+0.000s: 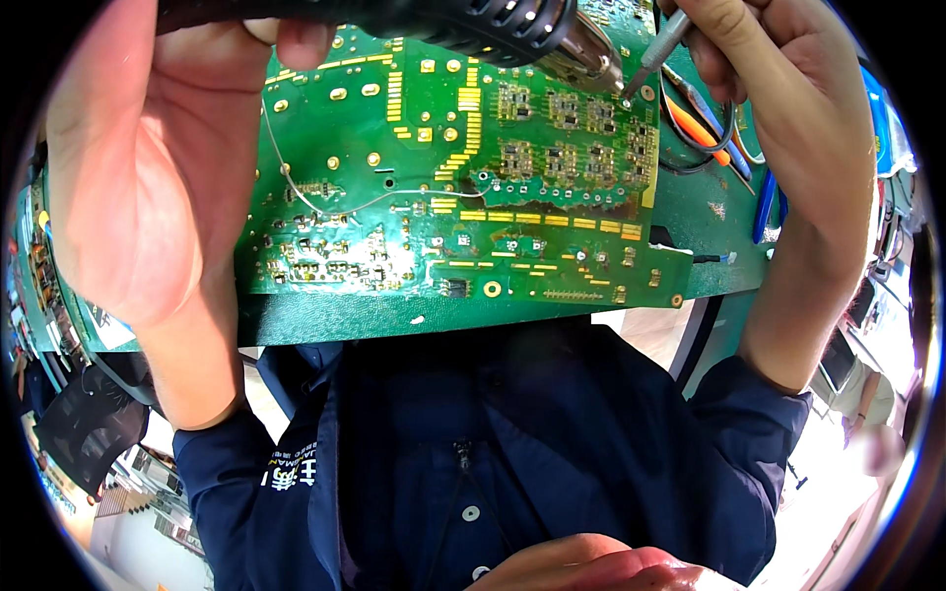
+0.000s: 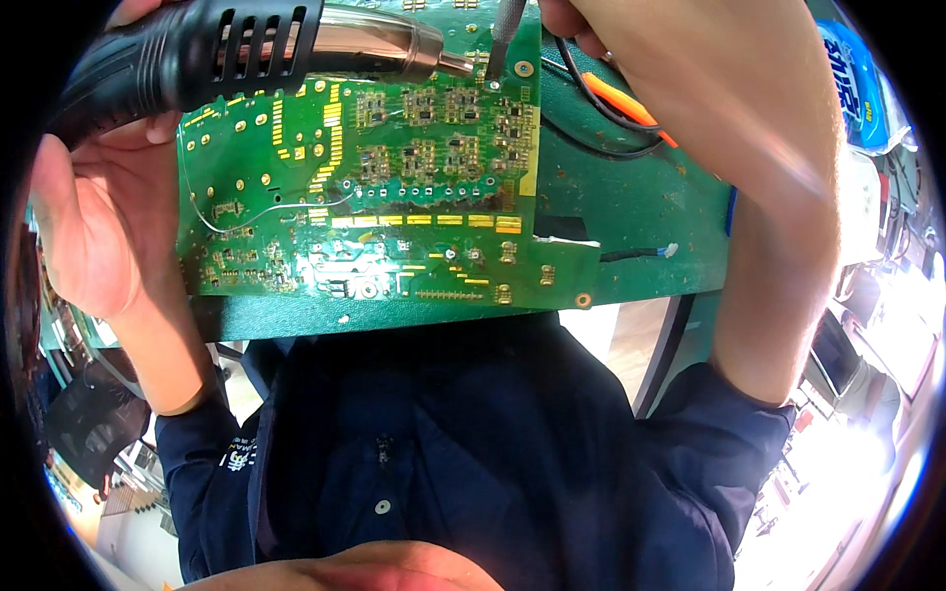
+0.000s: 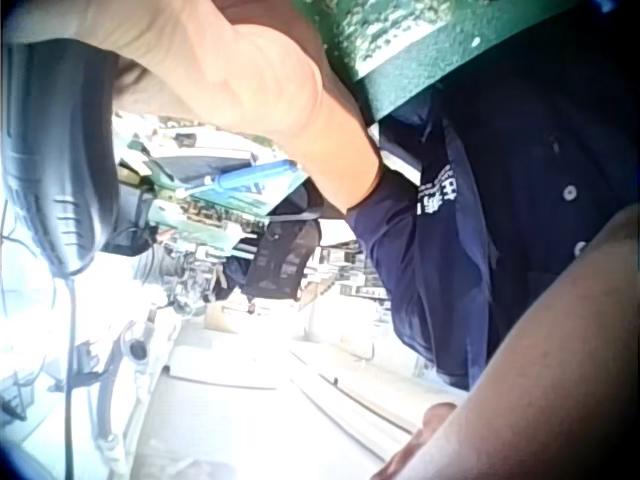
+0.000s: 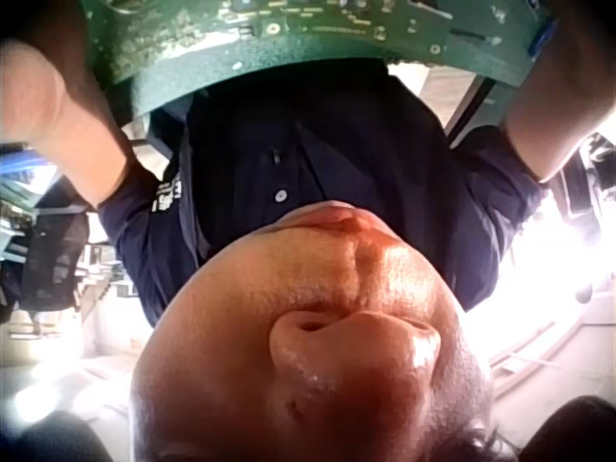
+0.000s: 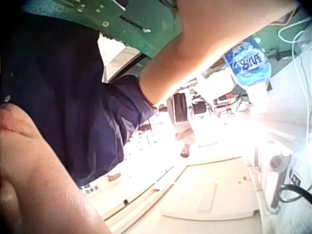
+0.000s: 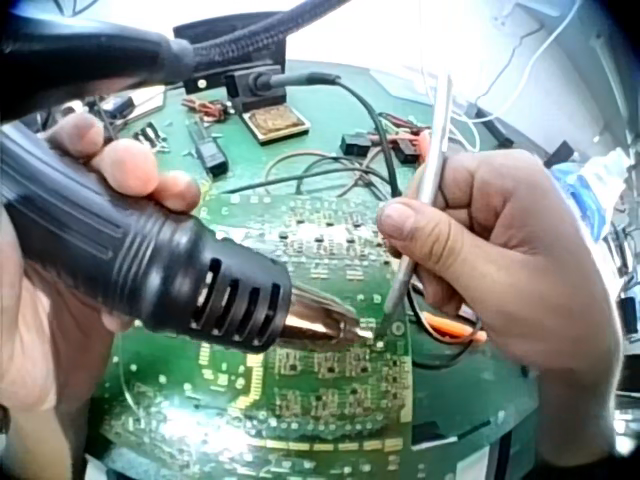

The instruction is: The person uses a heat gun and a thin metal tool to heat and manipulate components on a green circuit board.

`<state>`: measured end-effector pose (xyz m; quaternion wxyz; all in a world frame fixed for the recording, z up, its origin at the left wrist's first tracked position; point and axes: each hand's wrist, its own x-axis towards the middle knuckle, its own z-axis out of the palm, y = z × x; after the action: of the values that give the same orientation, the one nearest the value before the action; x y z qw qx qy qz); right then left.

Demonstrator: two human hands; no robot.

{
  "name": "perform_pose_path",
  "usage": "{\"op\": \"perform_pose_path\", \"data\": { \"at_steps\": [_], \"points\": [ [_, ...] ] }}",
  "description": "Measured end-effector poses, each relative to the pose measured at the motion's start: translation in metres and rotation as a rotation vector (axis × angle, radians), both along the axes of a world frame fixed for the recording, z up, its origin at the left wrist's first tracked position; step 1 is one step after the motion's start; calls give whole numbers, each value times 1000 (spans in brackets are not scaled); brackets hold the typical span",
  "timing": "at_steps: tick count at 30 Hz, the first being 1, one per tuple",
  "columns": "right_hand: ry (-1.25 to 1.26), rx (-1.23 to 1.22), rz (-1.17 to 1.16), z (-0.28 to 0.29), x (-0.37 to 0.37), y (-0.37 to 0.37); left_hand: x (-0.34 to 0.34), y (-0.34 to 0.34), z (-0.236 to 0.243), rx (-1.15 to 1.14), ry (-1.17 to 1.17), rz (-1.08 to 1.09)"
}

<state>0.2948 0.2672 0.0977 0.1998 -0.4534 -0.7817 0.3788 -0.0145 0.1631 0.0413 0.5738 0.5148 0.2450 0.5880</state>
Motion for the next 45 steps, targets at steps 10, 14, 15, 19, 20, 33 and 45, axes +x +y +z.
{"op": "perform_pose_path", "data": {
  "at_steps": [10, 14, 15, 19, 20, 33, 45],
  "points": [
    [-47, -61, 92, 6, -10, 5, 6, 1, -1, 12, 20, 4],
    [-103, -103, 74, 4, -12, 7, 14, 5, -6, 23, 25, -9],
    [-106, -71, 79, 3, -11, 6, 16, 5, -7, 28, 30, -7],
    [-104, -18, 45, 4, -16, 0, 21, 6, -7, 41, 45, -1],
    [-100, -27, 37, 3, -17, 0, 21, 6, -7, 44, 47, -3],
    [-149, -127, -90, 3, -20, -1, 31, 32, -13, 260, 71, -41],
    [-2, -39, -23, -5, -11, -2, 4, -1, -3, 37, 68, 31]
  ]
}}
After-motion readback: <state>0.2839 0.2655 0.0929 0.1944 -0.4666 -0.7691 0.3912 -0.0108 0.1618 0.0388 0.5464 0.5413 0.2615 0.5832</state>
